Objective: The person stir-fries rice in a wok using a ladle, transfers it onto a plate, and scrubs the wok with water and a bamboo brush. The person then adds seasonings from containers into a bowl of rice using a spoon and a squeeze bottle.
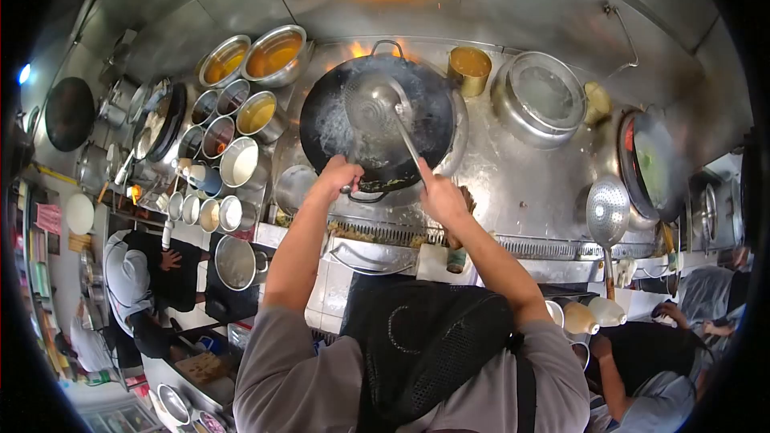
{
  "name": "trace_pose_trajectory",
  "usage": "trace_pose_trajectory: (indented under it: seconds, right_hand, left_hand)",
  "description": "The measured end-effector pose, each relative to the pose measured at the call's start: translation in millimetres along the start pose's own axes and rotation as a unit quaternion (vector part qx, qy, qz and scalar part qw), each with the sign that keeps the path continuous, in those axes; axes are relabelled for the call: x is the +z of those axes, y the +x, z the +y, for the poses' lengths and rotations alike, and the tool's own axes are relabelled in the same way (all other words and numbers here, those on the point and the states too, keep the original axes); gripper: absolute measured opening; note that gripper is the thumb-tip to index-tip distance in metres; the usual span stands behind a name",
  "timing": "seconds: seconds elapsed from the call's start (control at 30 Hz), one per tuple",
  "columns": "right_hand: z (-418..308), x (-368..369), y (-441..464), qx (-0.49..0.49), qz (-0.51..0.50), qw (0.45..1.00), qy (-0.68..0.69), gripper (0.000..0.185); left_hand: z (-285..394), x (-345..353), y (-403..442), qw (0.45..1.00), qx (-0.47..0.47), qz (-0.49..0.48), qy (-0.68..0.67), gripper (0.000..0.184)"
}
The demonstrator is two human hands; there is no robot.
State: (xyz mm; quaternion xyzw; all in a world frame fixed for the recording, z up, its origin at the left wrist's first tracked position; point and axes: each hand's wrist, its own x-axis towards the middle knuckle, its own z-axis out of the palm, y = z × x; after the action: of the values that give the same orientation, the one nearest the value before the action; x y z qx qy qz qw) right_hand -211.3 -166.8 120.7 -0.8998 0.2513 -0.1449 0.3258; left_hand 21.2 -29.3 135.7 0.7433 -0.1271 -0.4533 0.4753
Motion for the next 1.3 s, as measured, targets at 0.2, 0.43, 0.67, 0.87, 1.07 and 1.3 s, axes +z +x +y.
trace_pose_trajectory:
  seconds: [0.2, 0.43, 0.67, 0.87, 1.07, 1.3]
  right_hand:
    - [39.8, -16.3, -46.8, -0.012, -0.085, 0.996, -0.017, 0.063]
    - [-10.4, -28.9, -11.2, 0.135, -0.079, 0.897, 0.413, 0.063]
    - [96.0, -104.5, -38.8, 0.166, 0.13, 0.968, 0.133, 0.056]
    - [221.8, -157.5, -16.9, 0.253, 0.236, 0.93, -0.127, 0.056]
    - [257.0, -166.3, 15.8, 0.298, 0.233, 0.907, 0.186, 0.031]
    - [138.0, -185.4, 4.4, 0.251, 0.189, 0.685, 0.658, 0.012]
  left_hand:
    - [-23.6, -33.5, 1.6, 0.911, 0.17, 0.286, 0.243, 0.041]
    - [-34.5, 4.7, -45.8, 0.842, 0.171, 0.343, 0.38, 0.05]
    - [-117.7, -120.6, -111.7, 0.896, 0.193, 0.367, 0.162, 0.063]
    - [-202.2, -134.8, -164.4, 0.956, 0.08, 0.218, -0.179, 0.021]
    - [-230.7, -142.4, -167.5, 0.92, -0.005, 0.055, -0.387, 0.022]
    - [-246.3, -185.2, -167.2, 0.952, -0.168, 0.05, -0.253, 0.031]
